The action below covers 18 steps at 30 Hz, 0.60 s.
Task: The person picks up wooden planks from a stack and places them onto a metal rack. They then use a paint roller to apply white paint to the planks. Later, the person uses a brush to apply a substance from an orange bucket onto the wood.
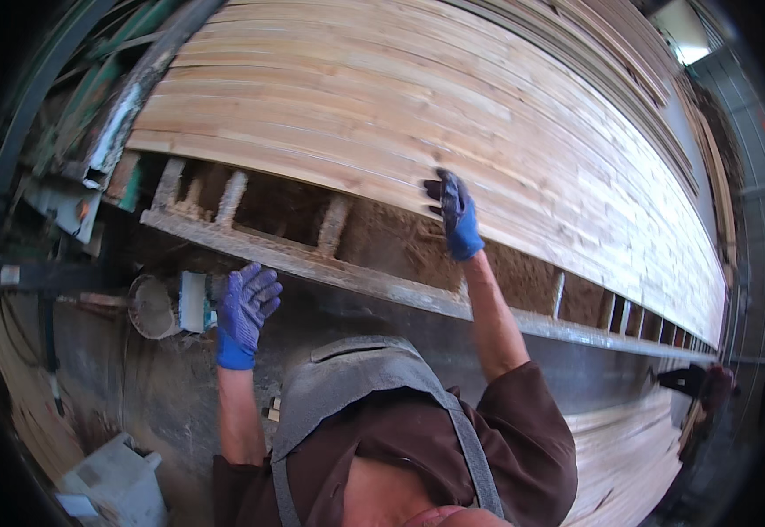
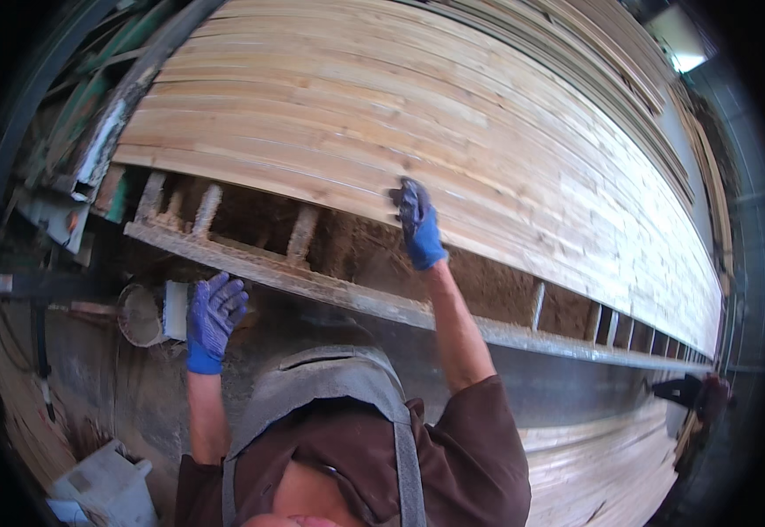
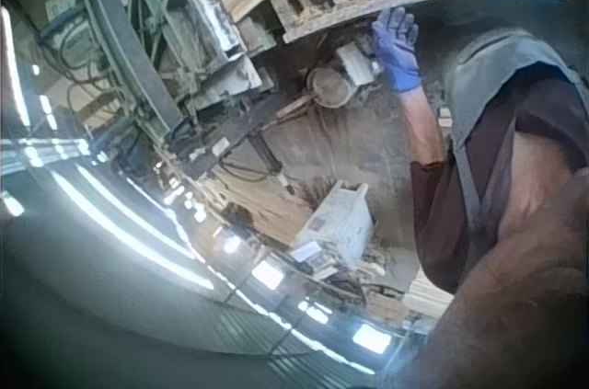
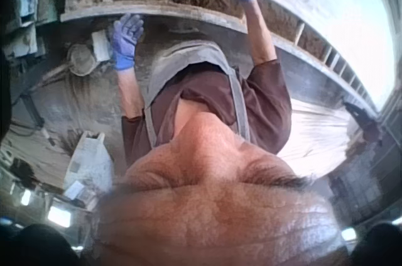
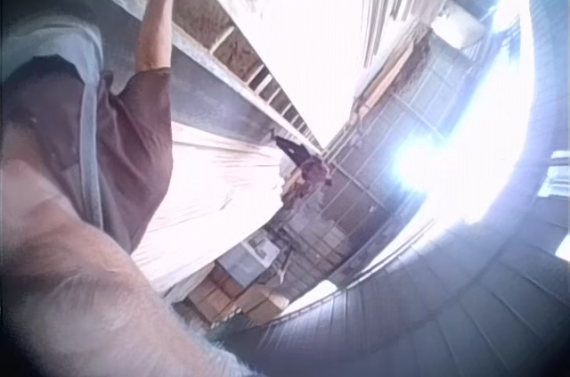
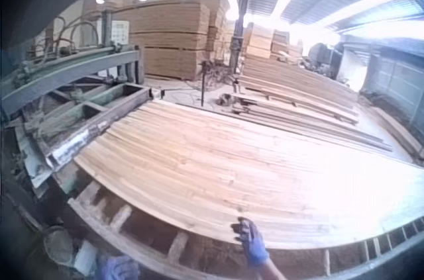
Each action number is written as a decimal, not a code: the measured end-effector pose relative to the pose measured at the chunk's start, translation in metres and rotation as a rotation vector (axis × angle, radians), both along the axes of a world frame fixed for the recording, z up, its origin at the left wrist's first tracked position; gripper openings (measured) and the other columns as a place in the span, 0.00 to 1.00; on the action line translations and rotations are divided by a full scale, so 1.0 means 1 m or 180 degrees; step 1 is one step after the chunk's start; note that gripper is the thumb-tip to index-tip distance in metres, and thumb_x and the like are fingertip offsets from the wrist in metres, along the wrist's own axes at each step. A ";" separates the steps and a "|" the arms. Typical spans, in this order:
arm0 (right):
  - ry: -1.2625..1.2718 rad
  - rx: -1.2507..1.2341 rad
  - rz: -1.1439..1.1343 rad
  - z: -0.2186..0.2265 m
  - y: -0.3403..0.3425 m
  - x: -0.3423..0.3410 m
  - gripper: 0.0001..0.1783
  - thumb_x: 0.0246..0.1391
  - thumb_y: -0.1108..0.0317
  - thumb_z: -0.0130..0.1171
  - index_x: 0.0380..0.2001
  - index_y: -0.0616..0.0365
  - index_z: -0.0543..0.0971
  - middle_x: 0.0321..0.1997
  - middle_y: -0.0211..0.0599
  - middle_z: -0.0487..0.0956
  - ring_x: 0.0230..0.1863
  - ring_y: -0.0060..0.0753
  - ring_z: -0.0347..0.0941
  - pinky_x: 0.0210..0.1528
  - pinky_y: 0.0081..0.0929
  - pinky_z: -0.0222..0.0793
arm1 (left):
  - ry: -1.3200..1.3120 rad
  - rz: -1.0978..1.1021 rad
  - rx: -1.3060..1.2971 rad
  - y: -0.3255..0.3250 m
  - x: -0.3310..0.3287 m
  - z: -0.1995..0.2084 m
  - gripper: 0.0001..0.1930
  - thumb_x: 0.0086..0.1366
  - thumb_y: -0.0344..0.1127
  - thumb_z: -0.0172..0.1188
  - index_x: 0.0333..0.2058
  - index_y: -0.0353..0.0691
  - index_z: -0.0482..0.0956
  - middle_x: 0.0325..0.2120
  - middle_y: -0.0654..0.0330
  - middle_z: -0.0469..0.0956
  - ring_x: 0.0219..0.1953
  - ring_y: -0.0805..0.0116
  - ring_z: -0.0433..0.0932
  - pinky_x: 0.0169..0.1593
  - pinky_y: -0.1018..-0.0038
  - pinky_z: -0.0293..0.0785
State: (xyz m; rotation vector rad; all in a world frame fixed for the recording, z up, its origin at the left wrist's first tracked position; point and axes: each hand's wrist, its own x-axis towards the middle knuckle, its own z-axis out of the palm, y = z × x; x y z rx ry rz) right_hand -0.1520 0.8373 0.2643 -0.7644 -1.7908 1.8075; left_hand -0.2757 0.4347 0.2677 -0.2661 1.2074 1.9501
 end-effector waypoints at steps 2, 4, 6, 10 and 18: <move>-0.0948 0.2932 -0.0465 -0.012 0.034 -0.001 0.27 0.62 0.53 0.50 0.57 0.61 0.69 0.50 0.55 0.77 0.52 0.50 0.73 0.54 0.40 0.67 | -0.0032 0.0158 -0.0046 -0.019 0.009 -0.004 0.27 0.71 0.56 0.42 0.58 0.44 0.68 0.49 0.55 0.78 0.46 0.60 0.79 0.47 0.65 0.77; -0.1453 0.3885 -0.0551 -0.031 0.064 -0.004 0.30 0.58 0.51 0.53 0.56 0.60 0.70 0.51 0.51 0.76 0.52 0.54 0.71 0.55 0.45 0.65 | -0.0207 0.0307 0.0097 -0.043 0.014 -0.022 0.26 0.73 0.54 0.40 0.59 0.44 0.68 0.50 0.52 0.77 0.47 0.57 0.80 0.46 0.62 0.80; -0.1819 0.4155 -0.0516 -0.033 0.071 -0.004 0.31 0.55 0.50 0.54 0.56 0.59 0.70 0.52 0.49 0.76 0.53 0.52 0.70 0.55 0.46 0.64 | -0.0211 0.0521 -0.0266 -0.051 0.025 -0.023 0.26 0.72 0.54 0.41 0.59 0.45 0.68 0.50 0.53 0.77 0.47 0.59 0.80 0.47 0.63 0.79; -0.2220 0.4426 -0.0302 -0.036 0.068 -0.010 0.31 0.53 0.48 0.54 0.55 0.57 0.72 0.53 0.46 0.75 0.55 0.49 0.69 0.56 0.46 0.61 | -0.0411 0.0500 -0.0251 -0.055 0.026 -0.035 0.25 0.72 0.54 0.42 0.59 0.45 0.68 0.50 0.56 0.77 0.46 0.61 0.79 0.46 0.66 0.78; -0.2892 0.4888 -0.0239 -0.033 0.082 -0.038 0.24 0.51 0.65 0.48 0.54 0.54 0.72 0.52 0.43 0.74 0.54 0.46 0.70 0.55 0.54 0.60 | 0.0230 -0.0325 -0.0435 0.002 0.016 0.002 0.22 0.72 0.49 0.47 0.56 0.40 0.71 0.45 0.51 0.80 0.43 0.61 0.81 0.46 0.67 0.77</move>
